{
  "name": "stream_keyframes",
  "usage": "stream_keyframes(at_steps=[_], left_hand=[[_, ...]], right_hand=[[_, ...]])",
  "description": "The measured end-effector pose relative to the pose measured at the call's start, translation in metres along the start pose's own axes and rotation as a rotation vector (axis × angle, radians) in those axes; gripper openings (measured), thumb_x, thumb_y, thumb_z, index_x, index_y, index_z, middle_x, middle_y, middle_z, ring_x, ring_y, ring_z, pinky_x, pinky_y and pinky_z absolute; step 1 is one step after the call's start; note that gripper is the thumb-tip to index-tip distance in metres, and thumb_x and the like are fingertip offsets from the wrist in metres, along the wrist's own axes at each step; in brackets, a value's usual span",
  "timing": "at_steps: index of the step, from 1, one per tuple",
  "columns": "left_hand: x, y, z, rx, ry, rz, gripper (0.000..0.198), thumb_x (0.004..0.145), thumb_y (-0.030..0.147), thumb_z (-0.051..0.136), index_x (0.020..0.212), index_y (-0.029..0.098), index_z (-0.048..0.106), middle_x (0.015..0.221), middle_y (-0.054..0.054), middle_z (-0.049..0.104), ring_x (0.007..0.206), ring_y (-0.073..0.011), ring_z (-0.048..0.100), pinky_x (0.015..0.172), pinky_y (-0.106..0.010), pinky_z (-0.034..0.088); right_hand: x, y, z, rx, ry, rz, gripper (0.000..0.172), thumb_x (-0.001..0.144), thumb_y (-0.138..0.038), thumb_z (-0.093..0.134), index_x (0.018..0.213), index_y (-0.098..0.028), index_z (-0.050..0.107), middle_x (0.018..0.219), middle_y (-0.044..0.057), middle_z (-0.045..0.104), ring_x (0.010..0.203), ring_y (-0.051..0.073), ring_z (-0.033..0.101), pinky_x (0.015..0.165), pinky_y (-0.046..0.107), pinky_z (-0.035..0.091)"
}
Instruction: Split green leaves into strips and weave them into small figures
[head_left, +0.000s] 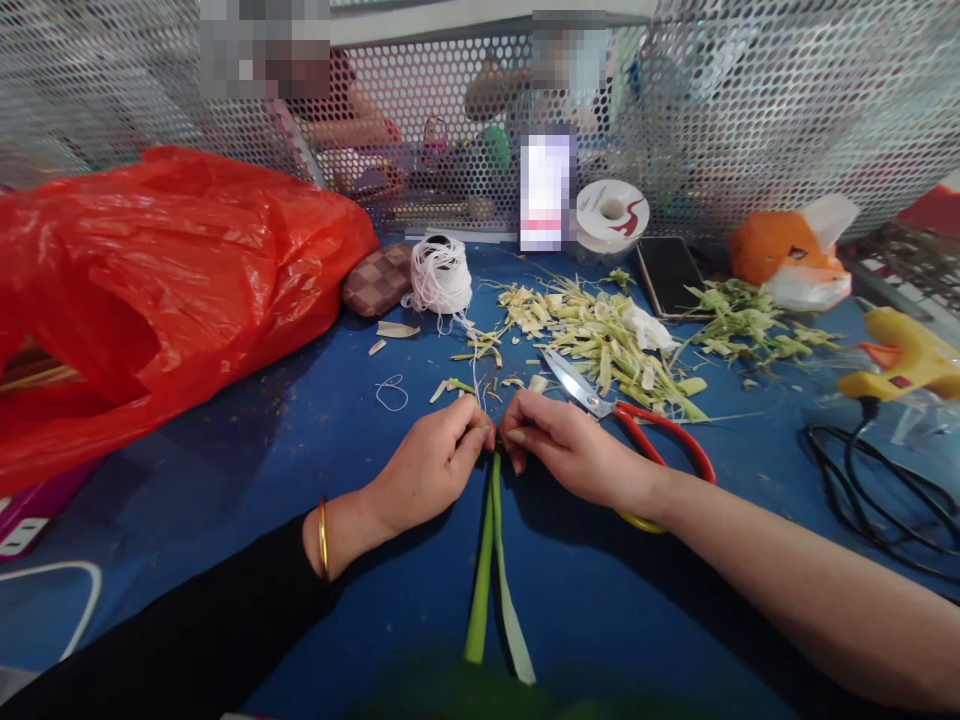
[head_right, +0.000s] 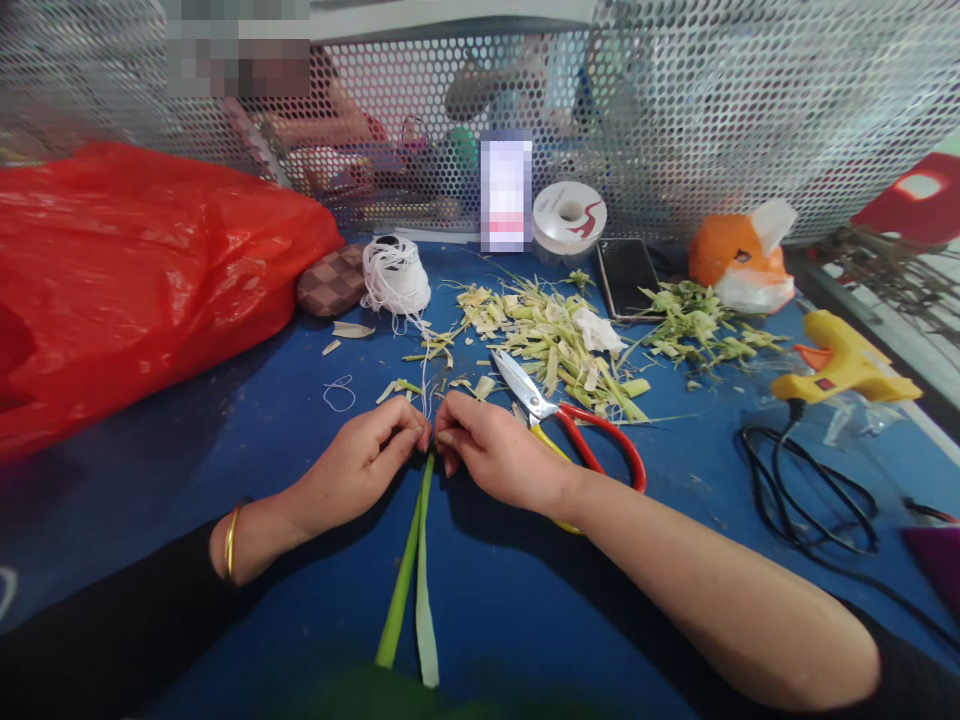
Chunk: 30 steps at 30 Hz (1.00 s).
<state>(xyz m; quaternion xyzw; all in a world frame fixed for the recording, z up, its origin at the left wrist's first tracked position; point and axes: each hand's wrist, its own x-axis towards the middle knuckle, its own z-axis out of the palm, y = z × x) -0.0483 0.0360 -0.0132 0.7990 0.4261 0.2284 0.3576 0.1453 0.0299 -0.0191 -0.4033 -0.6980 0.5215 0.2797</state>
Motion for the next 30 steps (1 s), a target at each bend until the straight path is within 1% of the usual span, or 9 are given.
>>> stream_keyframes(at_steps=[8,11,13,16,18,21,25,27,30], left_hand=[[0.000,0.000,0.000,0.021,-0.012,0.006,0.018,0.093,0.017,0.040,0.080,0.020,0.051,0.075,0.000,0.058,0.070,-0.0136,0.054,0.066,-0.026,0.043],[0.000,0.000,-0.001,0.008,0.003,-0.004,0.018,0.093,0.017,0.042,0.079,0.019,0.052,0.072,0.001,0.057,0.067,-0.0129,0.053,0.063,-0.025,0.042],[0.000,0.000,-0.001,-0.028,0.005,-0.022,0.019,0.093,0.018,0.042,0.077,0.019,0.053,0.068,0.002,0.056,0.062,-0.0120,0.053,0.061,-0.025,0.042],[0.000,0.000,-0.002,-0.133,-0.018,-0.056,0.020,0.094,0.020,0.042,0.079,0.019,0.054,0.062,0.004,0.055,0.058,-0.0107,0.055,0.061,-0.024,0.044],[0.000,0.000,-0.001,-0.220,-0.029,-0.093,0.020,0.095,0.024,0.044,0.080,0.018,0.056,0.061,0.003,0.056,0.058,-0.0105,0.056,0.061,-0.024,0.045],[0.001,0.000,0.000,-0.382,-0.027,-0.185,0.019,0.091,0.029,0.052,0.078,0.017,0.058,0.063,0.002,0.058,0.055,-0.0103,0.057,0.057,-0.024,0.047],[0.004,0.003,0.001,-0.581,-0.006,-0.338,0.009,0.080,0.023,0.063,0.076,0.015,0.063,0.061,0.002,0.060,0.052,-0.0098,0.056,0.051,-0.022,0.046],[0.004,0.004,0.001,-0.610,0.019,-0.387,0.005,0.075,0.019,0.065,0.077,0.015,0.066,0.060,0.002,0.061,0.052,-0.0096,0.056,0.050,-0.021,0.044],[0.004,0.005,0.003,-0.592,0.052,-0.401,0.007,0.073,0.017,0.065,0.078,0.014,0.069,0.062,0.001,0.064,0.052,-0.0093,0.057,0.051,-0.020,0.045]], right_hand=[[-0.001,-0.004,0.000,-0.027,0.008,0.007,0.017,0.093,-0.011,0.041,0.081,-0.021,0.048,0.066,-0.003,0.056,0.062,0.013,0.055,0.065,0.026,0.044],[0.000,-0.003,0.000,0.012,-0.006,0.015,0.016,0.092,-0.012,0.042,0.081,-0.020,0.049,0.067,-0.002,0.057,0.063,0.013,0.056,0.066,0.027,0.045],[0.001,-0.001,-0.001,0.027,0.001,-0.022,0.014,0.092,-0.014,0.045,0.080,-0.020,0.050,0.073,-0.001,0.057,0.068,0.013,0.057,0.070,0.028,0.046],[0.003,0.001,-0.003,-0.035,0.065,-0.128,0.017,0.090,-0.014,0.048,0.074,-0.019,0.050,0.084,0.002,0.055,0.080,0.014,0.055,0.076,0.029,0.045],[0.003,0.000,-0.005,-0.101,0.099,-0.144,0.017,0.089,-0.012,0.048,0.074,-0.020,0.049,0.084,0.002,0.052,0.080,0.014,0.052,0.075,0.028,0.043],[0.002,-0.002,-0.009,-0.181,0.100,-0.102,0.015,0.089,-0.013,0.049,0.076,-0.019,0.050,0.079,0.000,0.051,0.075,0.014,0.050,0.072,0.027,0.040],[0.001,-0.007,-0.010,-0.184,0.056,0.003,0.013,0.089,-0.017,0.049,0.077,-0.019,0.051,0.072,-0.002,0.052,0.067,0.013,0.049,0.064,0.025,0.039],[0.000,-0.009,-0.010,-0.142,0.036,0.076,0.011,0.089,-0.019,0.050,0.078,-0.019,0.052,0.066,-0.003,0.051,0.060,0.011,0.047,0.058,0.024,0.037],[-0.001,-0.010,-0.006,-0.084,0.029,0.149,0.011,0.088,-0.021,0.051,0.077,-0.019,0.054,0.060,-0.005,0.050,0.053,0.010,0.045,0.052,0.022,0.034]])
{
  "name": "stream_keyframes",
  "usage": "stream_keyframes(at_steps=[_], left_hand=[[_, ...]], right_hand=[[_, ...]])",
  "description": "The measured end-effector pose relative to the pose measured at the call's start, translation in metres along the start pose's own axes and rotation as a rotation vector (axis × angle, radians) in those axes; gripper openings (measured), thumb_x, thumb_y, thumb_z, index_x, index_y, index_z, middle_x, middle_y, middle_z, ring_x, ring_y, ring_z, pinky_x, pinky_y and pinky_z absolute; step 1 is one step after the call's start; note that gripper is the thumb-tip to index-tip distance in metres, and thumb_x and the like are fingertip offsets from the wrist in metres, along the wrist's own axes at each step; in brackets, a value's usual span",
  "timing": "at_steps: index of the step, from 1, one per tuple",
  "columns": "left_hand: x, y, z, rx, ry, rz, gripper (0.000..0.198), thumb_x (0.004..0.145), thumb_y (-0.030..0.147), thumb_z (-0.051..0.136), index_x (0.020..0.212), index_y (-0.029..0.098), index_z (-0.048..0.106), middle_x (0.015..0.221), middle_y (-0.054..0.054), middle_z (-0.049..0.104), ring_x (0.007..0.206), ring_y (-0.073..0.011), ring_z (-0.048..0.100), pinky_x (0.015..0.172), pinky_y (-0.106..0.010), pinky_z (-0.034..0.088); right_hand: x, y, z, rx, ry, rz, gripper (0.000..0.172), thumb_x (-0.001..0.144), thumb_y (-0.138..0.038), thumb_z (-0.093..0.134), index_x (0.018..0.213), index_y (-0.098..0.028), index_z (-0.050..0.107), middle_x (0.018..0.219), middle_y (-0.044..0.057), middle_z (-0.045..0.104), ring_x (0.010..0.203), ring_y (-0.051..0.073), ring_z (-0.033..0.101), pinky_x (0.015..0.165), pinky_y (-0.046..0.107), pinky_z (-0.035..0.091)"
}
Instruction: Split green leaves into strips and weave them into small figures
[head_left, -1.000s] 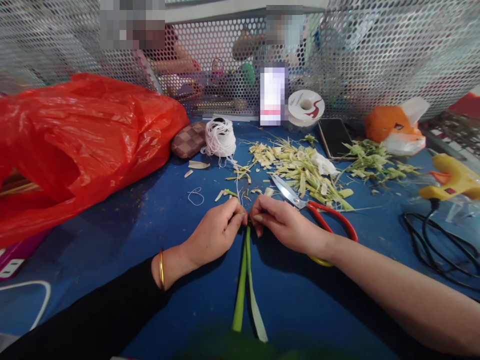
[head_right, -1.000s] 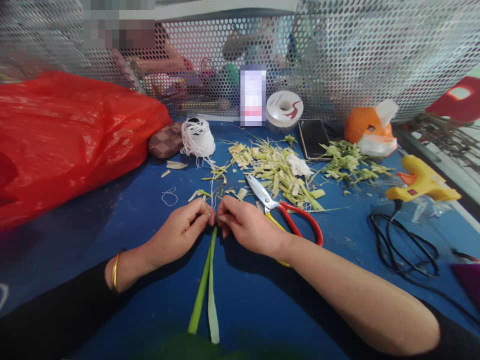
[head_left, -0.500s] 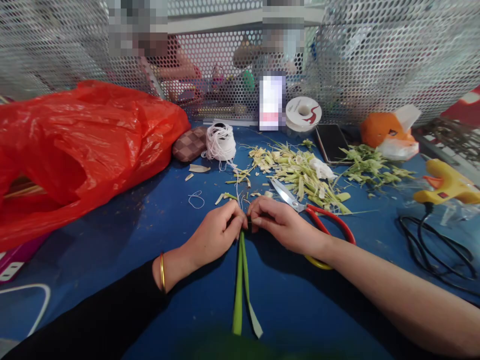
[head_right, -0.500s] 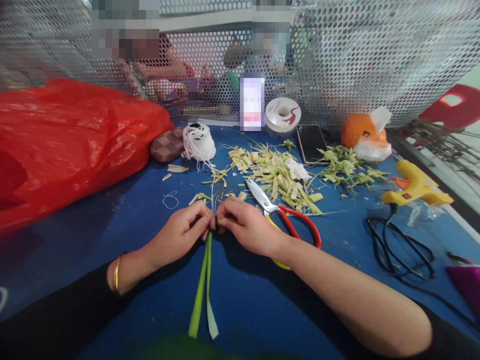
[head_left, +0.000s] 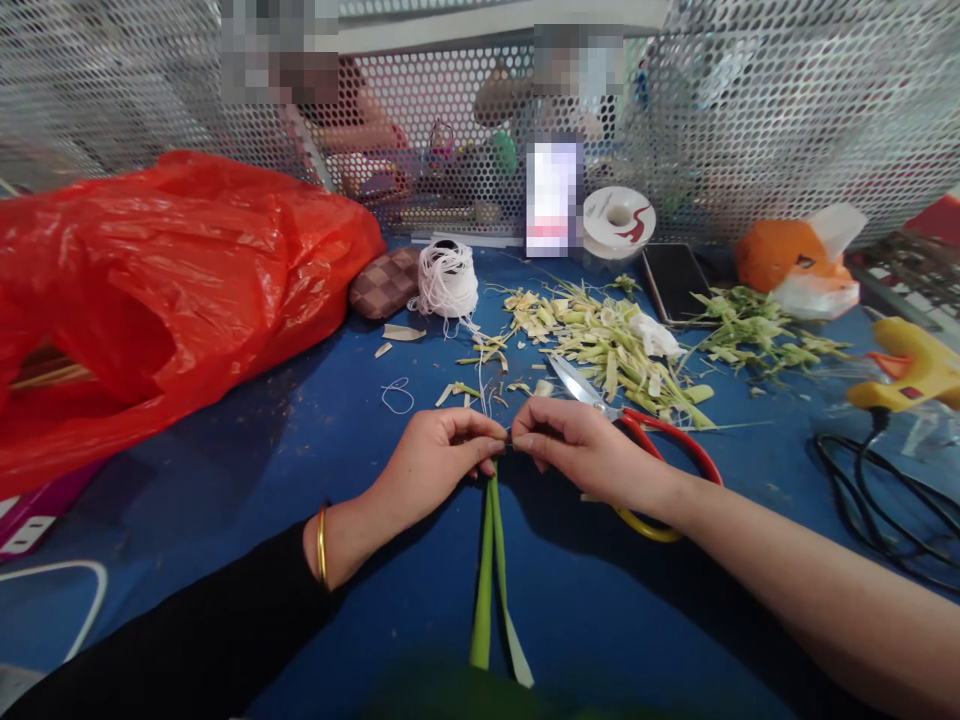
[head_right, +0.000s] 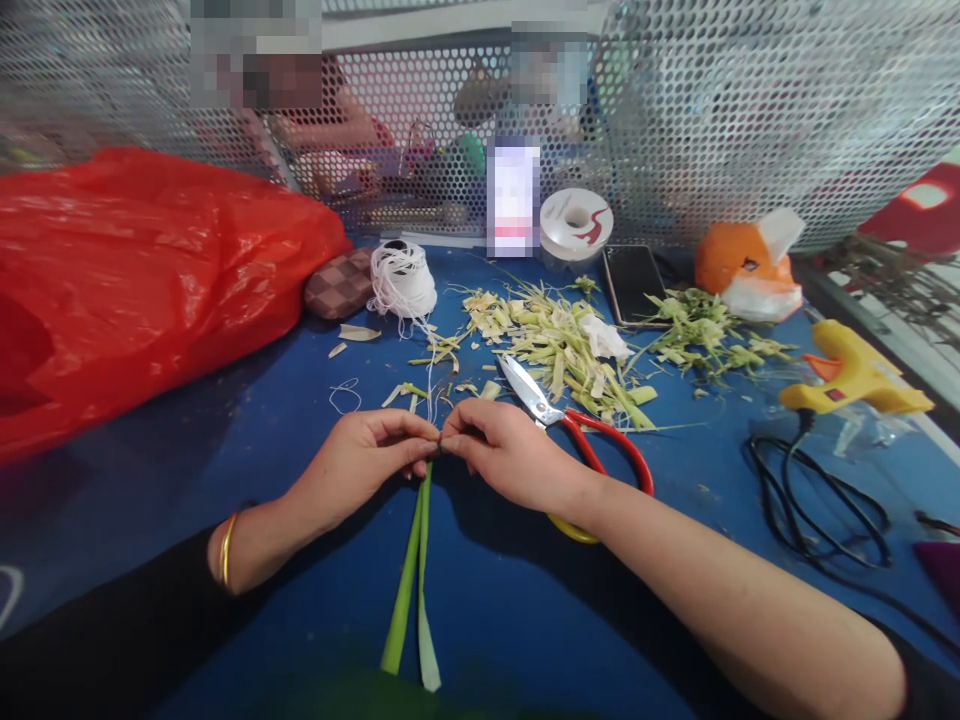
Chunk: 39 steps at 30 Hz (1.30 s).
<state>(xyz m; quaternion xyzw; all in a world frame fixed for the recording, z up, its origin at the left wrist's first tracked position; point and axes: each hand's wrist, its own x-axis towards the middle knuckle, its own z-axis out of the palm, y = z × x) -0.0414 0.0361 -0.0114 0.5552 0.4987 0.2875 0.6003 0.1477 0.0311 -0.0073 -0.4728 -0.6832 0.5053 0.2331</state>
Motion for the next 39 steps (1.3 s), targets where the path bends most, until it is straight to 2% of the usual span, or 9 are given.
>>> stream_keyframes(at_steps=[6,10,14,16,20,27,33,36,39], left_hand=[[-0.002,-0.005,0.003,0.205,-0.006,0.117,0.007,0.076,0.020,0.066,0.073,0.016,0.071,0.061,0.001,0.064,0.058,-0.0102,0.058,0.057,-0.021,0.046],[-0.001,-0.007,0.001,0.227,-0.022,0.159,0.007,0.080,0.021,0.064,0.076,0.016,0.067,0.064,0.003,0.064,0.057,-0.0092,0.059,0.057,-0.020,0.046],[-0.001,-0.007,0.001,0.177,-0.053,0.153,0.006,0.081,0.019,0.064,0.075,0.016,0.063,0.064,0.004,0.061,0.057,-0.0087,0.061,0.058,-0.020,0.048],[-0.002,-0.007,0.001,0.163,-0.057,0.152,0.006,0.081,0.018,0.063,0.075,0.016,0.062,0.063,0.004,0.061,0.057,-0.0083,0.061,0.057,-0.019,0.048],[-0.002,-0.007,0.001,0.152,-0.055,0.146,0.005,0.081,0.017,0.064,0.077,0.016,0.061,0.064,0.005,0.060,0.056,-0.0074,0.061,0.057,-0.018,0.048],[0.003,-0.004,-0.001,0.050,-0.051,0.095,0.010,0.084,0.023,0.061,0.079,0.016,0.056,0.066,0.003,0.063,0.055,-0.0079,0.061,0.050,-0.017,0.046],[0.005,0.002,-0.003,0.017,-0.021,-0.007,0.012,0.076,0.021,0.068,0.076,0.016,0.057,0.053,0.005,0.058,0.045,-0.0062,0.053,0.041,-0.014,0.037],[0.004,0.003,-0.003,-0.007,-0.020,-0.016,0.012,0.073,0.018,0.070,0.073,0.015,0.058,0.056,0.006,0.058,0.046,-0.0055,0.054,0.041,-0.014,0.038],[0.004,0.003,-0.003,-0.018,-0.039,0.000,0.011,0.072,0.016,0.070,0.073,0.015,0.059,0.059,0.005,0.060,0.047,-0.0051,0.055,0.043,-0.014,0.039]], right_hand=[[-0.001,-0.002,0.008,0.097,0.019,0.047,0.015,0.088,-0.027,0.053,0.076,-0.018,0.058,0.057,-0.005,0.051,0.051,0.009,0.046,0.050,0.021,0.034],[0.002,0.000,0.005,0.192,0.078,-0.015,0.010,0.086,-0.023,0.054,0.081,-0.018,0.060,0.068,-0.003,0.058,0.057,0.010,0.053,0.057,0.022,0.042],[0.005,0.007,-0.002,0.007,0.180,-0.151,0.013,0.083,-0.014,0.058,0.093,-0.018,0.065,0.086,0.002,0.061,0.071,0.012,0.058,0.066,0.025,0.045],[0.005,0.009,-0.004,-0.129,0.161,-0.211,0.012,0.082,-0.011,0.060,0.088,-0.018,0.068,0.086,0.002,0.061,0.075,0.013,0.058,0.067,0.025,0.045],[0.004,0.010,-0.002,-0.276,0.167,-0.301,0.012,0.082,-0.007,0.062,0.080,-0.017,0.067,0.078,0.001,0.060,0.071,0.012,0.056,0.064,0.023,0.043],[0.002,0.010,0.000,-0.340,0.222,-0.360,0.015,0.084,-0.006,0.059,0.075,-0.017,0.063,0.075,0.001,0.058,0.069,0.012,0.055,0.062,0.022,0.041],[-0.002,0.006,-0.001,-0.389,0.151,-0.435,0.012,0.086,-0.011,0.057,0.078,-0.017,0.063,0.080,0.003,0.060,0.068,0.012,0.056,0.062,0.024,0.041],[-0.002,0.005,-0.002,-0.358,0.113,-0.426,0.011,0.086,-0.013,0.059,0.077,-0.018,0.063,0.079,0.002,0.060,0.068,0.013,0.056,0.063,0.024,0.042],[0.000,0.004,-0.002,-0.212,0.149,-0.311,0.006,0.086,-0.014,0.059,0.084,-0.019,0.062,0.081,0.001,0.063,0.073,0.014,0.059,0.068,0.025,0.046]])
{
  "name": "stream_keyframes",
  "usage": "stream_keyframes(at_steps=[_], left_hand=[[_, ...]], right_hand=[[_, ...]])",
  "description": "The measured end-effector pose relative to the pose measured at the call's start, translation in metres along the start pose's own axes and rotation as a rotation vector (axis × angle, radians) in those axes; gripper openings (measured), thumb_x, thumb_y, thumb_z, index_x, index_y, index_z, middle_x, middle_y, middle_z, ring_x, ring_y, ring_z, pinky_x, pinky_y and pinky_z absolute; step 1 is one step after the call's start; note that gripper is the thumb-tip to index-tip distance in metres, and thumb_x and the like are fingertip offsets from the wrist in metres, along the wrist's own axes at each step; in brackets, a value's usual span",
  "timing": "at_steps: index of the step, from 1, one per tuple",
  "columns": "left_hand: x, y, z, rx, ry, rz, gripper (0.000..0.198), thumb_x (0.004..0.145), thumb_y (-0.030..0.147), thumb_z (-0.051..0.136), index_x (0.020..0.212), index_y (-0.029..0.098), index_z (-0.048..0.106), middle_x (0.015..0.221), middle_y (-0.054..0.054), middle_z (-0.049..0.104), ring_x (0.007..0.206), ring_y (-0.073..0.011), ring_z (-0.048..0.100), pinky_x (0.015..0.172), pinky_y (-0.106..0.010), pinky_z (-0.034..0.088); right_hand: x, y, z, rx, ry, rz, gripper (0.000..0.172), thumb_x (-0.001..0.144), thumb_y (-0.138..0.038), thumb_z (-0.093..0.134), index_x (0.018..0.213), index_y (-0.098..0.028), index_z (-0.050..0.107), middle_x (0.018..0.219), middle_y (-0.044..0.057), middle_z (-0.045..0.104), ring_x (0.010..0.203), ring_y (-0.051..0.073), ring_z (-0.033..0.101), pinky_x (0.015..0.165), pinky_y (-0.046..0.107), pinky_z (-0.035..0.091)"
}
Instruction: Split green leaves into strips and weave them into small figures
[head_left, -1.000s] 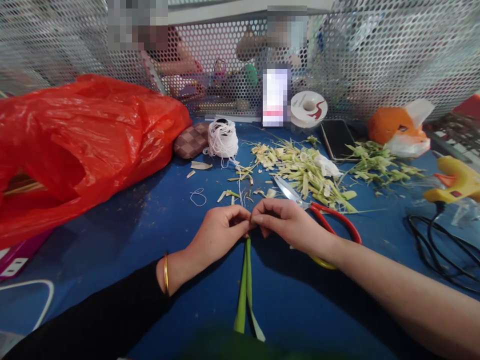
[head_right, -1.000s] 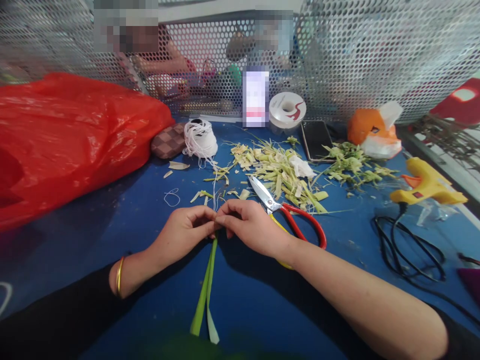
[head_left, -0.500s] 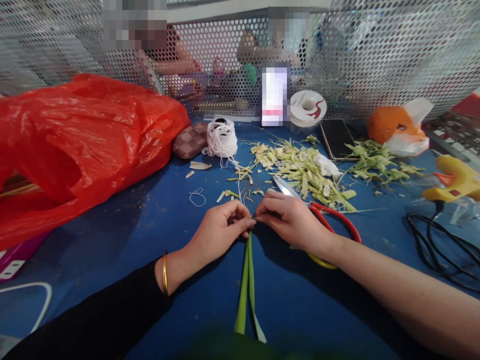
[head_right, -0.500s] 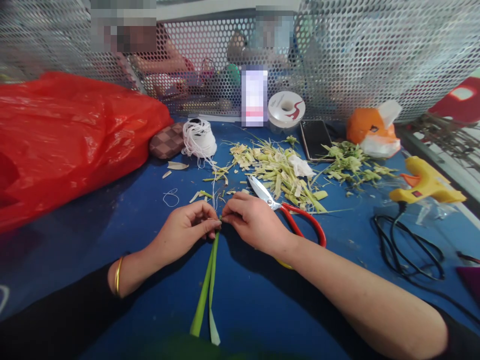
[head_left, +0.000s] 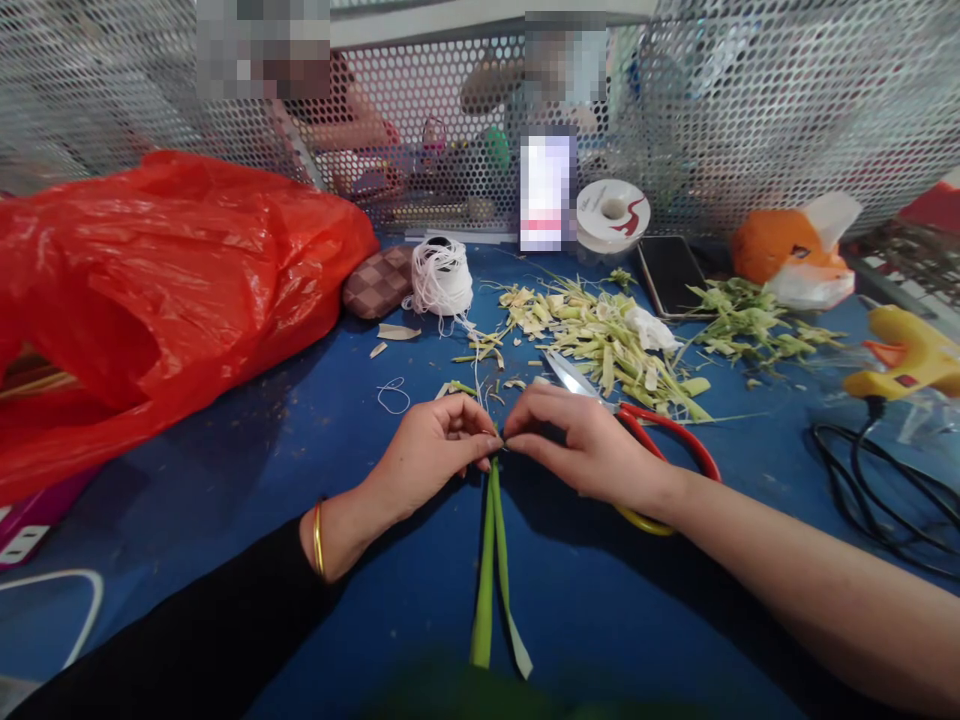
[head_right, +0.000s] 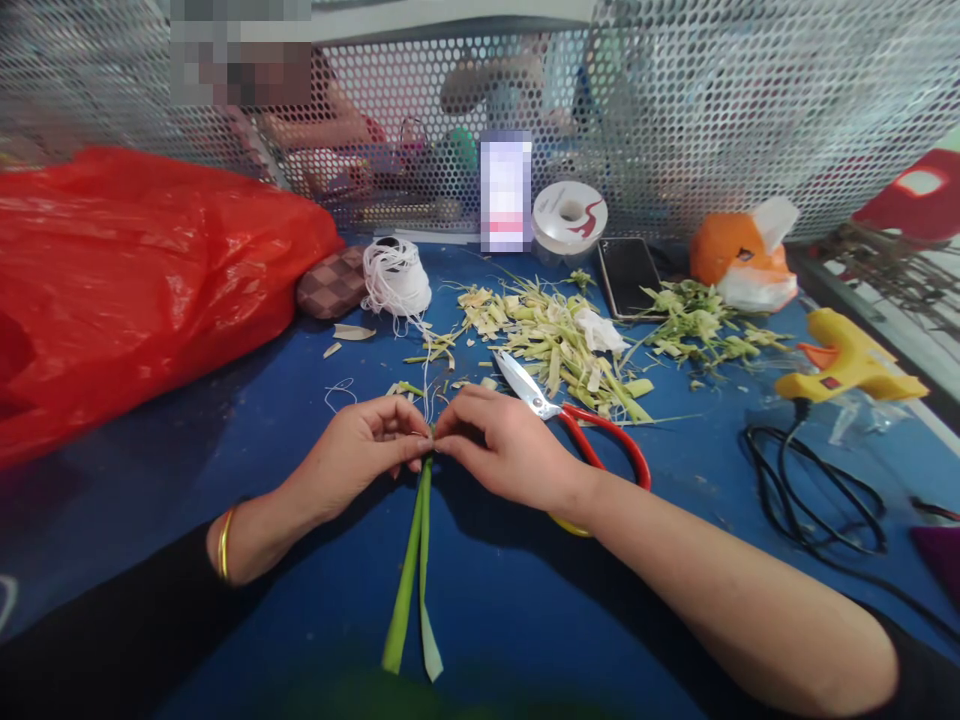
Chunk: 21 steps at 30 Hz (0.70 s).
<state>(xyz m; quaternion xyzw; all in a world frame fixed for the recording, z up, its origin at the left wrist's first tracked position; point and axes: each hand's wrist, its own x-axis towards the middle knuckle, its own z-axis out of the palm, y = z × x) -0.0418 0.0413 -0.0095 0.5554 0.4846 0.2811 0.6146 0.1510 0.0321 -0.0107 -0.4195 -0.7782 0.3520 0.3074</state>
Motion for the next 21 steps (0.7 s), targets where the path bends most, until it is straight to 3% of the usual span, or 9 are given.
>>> stream_keyframes(at_steps=[3,7,11,14,21], left_hand=[[0.001,-0.002,0.000,0.024,-0.024,0.046,0.011,0.071,0.016,0.072,0.072,0.015,0.060,0.061,0.005,0.062,0.050,-0.0059,0.057,0.049,-0.016,0.043],[0.002,-0.007,-0.002,0.147,0.001,0.134,0.008,0.073,0.018,0.071,0.073,0.016,0.063,0.065,0.002,0.065,0.058,-0.0096,0.062,0.057,-0.020,0.048],[-0.002,-0.007,-0.003,0.388,0.085,0.274,0.001,0.077,0.017,0.068,0.076,0.018,0.067,0.071,0.002,0.070,0.065,-0.0113,0.064,0.063,-0.021,0.050],[-0.006,-0.005,-0.001,0.562,0.140,0.372,0.007,0.079,0.013,0.064,0.080,0.020,0.068,0.074,0.003,0.071,0.066,-0.0114,0.065,0.066,-0.022,0.050],[-0.007,-0.011,0.003,0.868,0.253,0.637,0.009,0.083,0.013,0.061,0.086,0.020,0.065,0.080,0.000,0.072,0.073,-0.0142,0.066,0.069,-0.024,0.048]], right_hand=[[0.000,0.002,0.003,0.161,0.037,0.138,0.019,0.085,-0.010,0.054,0.101,-0.020,0.059,0.092,0.002,0.066,0.074,0.012,0.063,0.069,0.025,0.049],[-0.002,0.005,0.008,0.228,-0.052,0.136,0.028,0.084,-0.006,0.050,0.108,-0.020,0.056,0.098,0.002,0.067,0.072,0.012,0.063,0.069,0.025,0.052],[-0.002,0.006,0.011,0.146,-0.064,0.120,0.027,0.085,-0.005,0.048,0.106,-0.020,0.057,0.094,0.003,0.068,0.073,0.013,0.064,0.070,0.027,0.052],[-0.001,0.006,0.011,0.097,-0.055,0.111,0.025,0.086,-0.006,0.049,0.104,-0.021,0.057,0.093,0.004,0.069,0.076,0.014,0.065,0.070,0.027,0.051],[0.000,0.009,0.014,0.207,-0.031,0.181,0.019,0.086,-0.008,0.050,0.100,-0.019,0.058,0.089,0.004,0.070,0.071,0.014,0.065,0.067,0.027,0.053]])
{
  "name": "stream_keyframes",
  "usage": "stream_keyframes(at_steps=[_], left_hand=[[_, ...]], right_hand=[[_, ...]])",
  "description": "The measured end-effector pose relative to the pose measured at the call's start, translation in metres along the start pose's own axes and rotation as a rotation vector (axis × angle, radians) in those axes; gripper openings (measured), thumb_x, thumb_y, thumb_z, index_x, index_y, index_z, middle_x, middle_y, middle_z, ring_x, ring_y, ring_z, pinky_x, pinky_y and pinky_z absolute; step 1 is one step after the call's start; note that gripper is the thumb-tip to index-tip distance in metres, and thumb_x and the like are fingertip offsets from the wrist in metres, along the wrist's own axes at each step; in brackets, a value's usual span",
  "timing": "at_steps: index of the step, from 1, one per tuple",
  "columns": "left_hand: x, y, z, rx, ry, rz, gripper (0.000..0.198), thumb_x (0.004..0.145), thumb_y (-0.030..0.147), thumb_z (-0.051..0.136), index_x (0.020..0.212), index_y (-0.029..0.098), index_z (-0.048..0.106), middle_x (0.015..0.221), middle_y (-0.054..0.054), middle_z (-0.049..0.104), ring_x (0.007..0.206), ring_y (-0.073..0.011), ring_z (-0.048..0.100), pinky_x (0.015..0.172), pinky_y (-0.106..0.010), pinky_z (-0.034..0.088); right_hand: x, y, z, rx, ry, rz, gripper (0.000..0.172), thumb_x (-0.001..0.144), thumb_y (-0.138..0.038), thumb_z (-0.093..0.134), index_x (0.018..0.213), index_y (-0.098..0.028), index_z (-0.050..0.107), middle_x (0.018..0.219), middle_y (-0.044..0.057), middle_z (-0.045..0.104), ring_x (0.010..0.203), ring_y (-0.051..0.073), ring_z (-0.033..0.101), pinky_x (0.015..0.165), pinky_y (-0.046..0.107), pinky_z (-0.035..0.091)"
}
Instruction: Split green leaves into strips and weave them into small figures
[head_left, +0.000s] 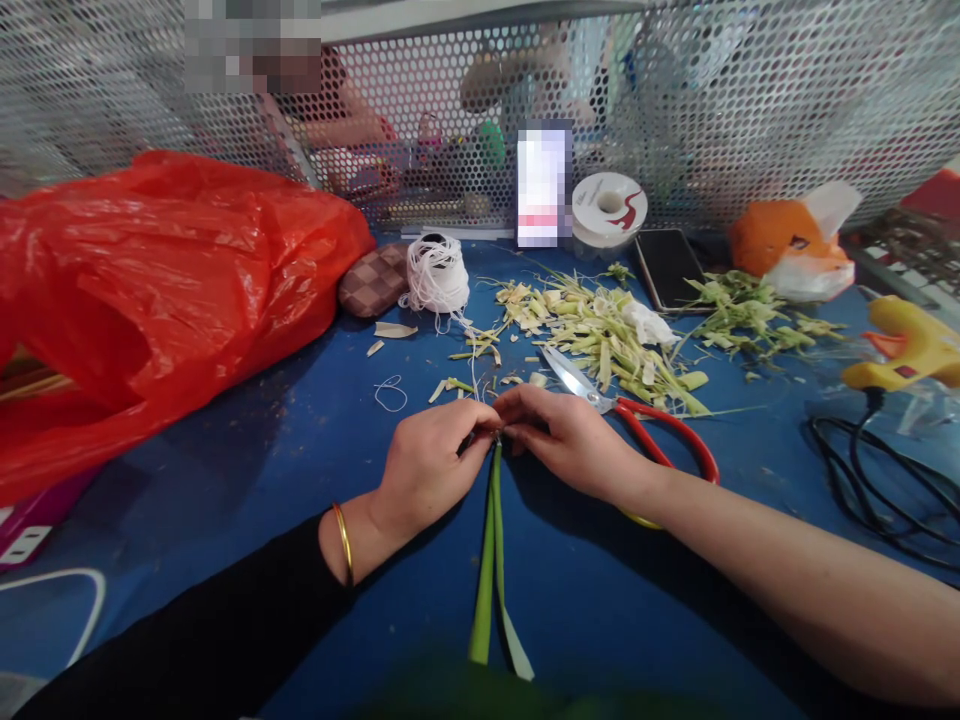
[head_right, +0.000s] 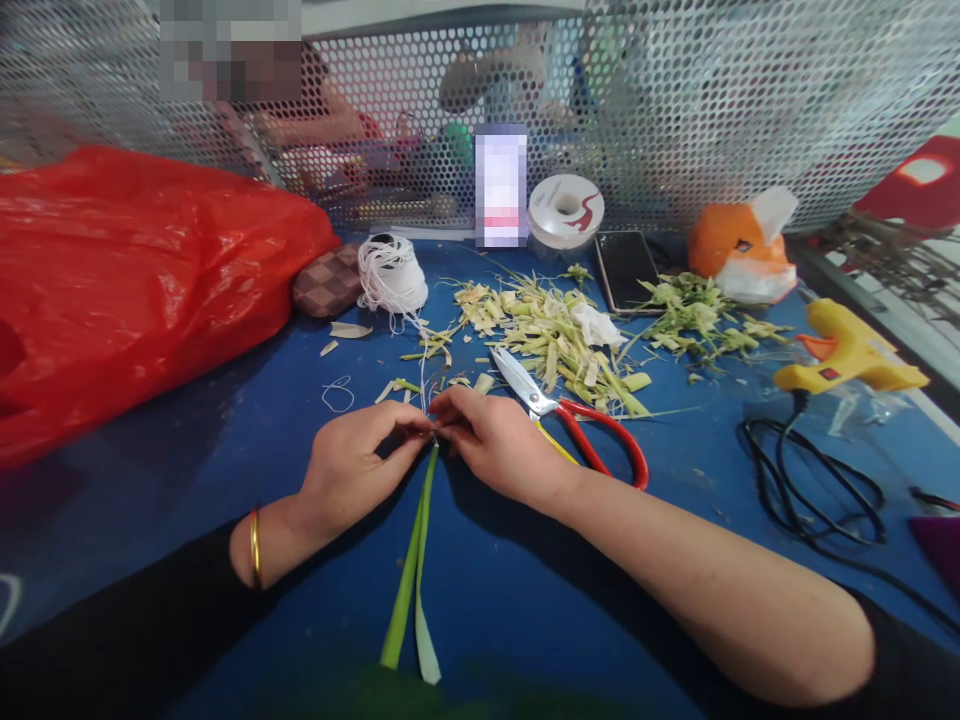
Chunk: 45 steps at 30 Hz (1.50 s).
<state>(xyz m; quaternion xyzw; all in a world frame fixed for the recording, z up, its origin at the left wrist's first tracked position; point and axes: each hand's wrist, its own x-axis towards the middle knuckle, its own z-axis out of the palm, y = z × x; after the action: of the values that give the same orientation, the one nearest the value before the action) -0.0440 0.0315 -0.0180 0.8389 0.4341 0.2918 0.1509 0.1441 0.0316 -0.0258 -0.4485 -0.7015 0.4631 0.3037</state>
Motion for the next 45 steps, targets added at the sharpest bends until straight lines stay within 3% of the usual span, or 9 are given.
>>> stream_keyframes(at_steps=[3,12,17,22,29,32,41,45], left_hand=[[-0.001,0.000,0.001,0.018,0.021,0.018,0.009,0.083,0.013,0.061,0.086,0.021,0.065,0.080,0.001,0.072,0.072,-0.0134,0.066,0.070,-0.023,0.049],[0.001,0.003,-0.002,-0.100,0.017,-0.138,0.011,0.079,0.011,0.064,0.082,0.022,0.065,0.076,0.003,0.071,0.067,-0.0117,0.065,0.068,-0.021,0.050],[0.001,0.003,-0.002,-0.134,0.020,-0.140,0.010,0.079,0.012,0.064,0.081,0.021,0.065,0.076,0.003,0.071,0.068,-0.0114,0.065,0.067,-0.021,0.050],[0.001,0.003,-0.002,-0.130,0.017,-0.159,0.006,0.080,0.015,0.065,0.081,0.021,0.065,0.076,0.003,0.072,0.068,-0.0122,0.066,0.067,-0.022,0.051],[0.002,0.004,-0.003,-0.139,0.025,-0.153,0.008,0.080,0.014,0.064,0.081,0.021,0.065,0.076,0.003,0.072,0.068,-0.0117,0.065,0.066,-0.021,0.050],[0.002,0.005,-0.003,-0.149,0.020,-0.168,0.006,0.081,0.015,0.063,0.080,0.021,0.065,0.075,0.003,0.071,0.067,-0.0121,0.065,0.067,-0.022,0.050],[0.000,-0.002,-0.002,-0.201,0.014,-0.189,0.009,0.084,0.015,0.061,0.085,0.022,0.066,0.080,0.003,0.072,0.073,-0.0124,0.066,0.071,-0.022,0.049],[0.000,-0.004,-0.004,-0.218,0.037,-0.246,0.009,0.083,0.014,0.061,0.087,0.022,0.066,0.081,0.002,0.071,0.074,-0.0128,0.066,0.072,-0.023,0.049]], right_hand=[[0.001,0.001,0.000,0.062,0.001,0.039,0.023,0.082,-0.006,0.053,0.101,-0.019,0.058,0.087,0.003,0.070,0.072,0.013,0.066,0.068,0.026,0.054],[0.001,0.001,0.000,0.062,0.107,0.007,0.021,0.084,-0.008,0.050,0.100,-0.019,0.059,0.075,-0.002,0.060,0.062,0.011,0.060,0.063,0.025,0.051],[0.000,0.000,-0.003,-0.156,0.067,-0.136,0.018,0.083,-0.006,0.056,0.091,-0.019,0.066,0.087,0.003,0.060,0.079,0.014,0.058,0.071,0.027,0.046],[0.002,-0.001,-0.004,-0.201,0.087,-0.144,0.014,0.085,-0.008,0.057,0.076,-0.018,0.060,0.076,0.000,0.055,0.073,0.014,0.054,0.066,0.025,0.042],[0.001,-0.003,-0.004,-0.171,0.058,-0.133,0.017,0.084,-0.005,0.055,0.092,-0.018,0.062,0.088,0.002,0.057,0.077,0.013,0.056,0.068,0.025,0.043],[0.002,-0.002,-0.004,-0.180,0.058,-0.168,0.010,0.086,-0.009,0.059,0.084,-0.018,0.063,0.082,0.001,0.057,0.076,0.014,0.055,0.067,0.025,0.042],[0.001,-0.002,-0.008,-0.237,0.084,-0.200,0.018,0.084,-0.007,0.059,0.070,-0.018,0.058,0.068,-0.002,0.052,0.065,0.012,0.051,0.060,0.022,0.038],[0.001,-0.006,-0.017,-0.277,0.005,-0.210,0.019,0.083,-0.003,0.058,0.070,-0.017,0.060,0.071,-0.002,0.053,0.065,0.011,0.051,0.061,0.021,0.038]])
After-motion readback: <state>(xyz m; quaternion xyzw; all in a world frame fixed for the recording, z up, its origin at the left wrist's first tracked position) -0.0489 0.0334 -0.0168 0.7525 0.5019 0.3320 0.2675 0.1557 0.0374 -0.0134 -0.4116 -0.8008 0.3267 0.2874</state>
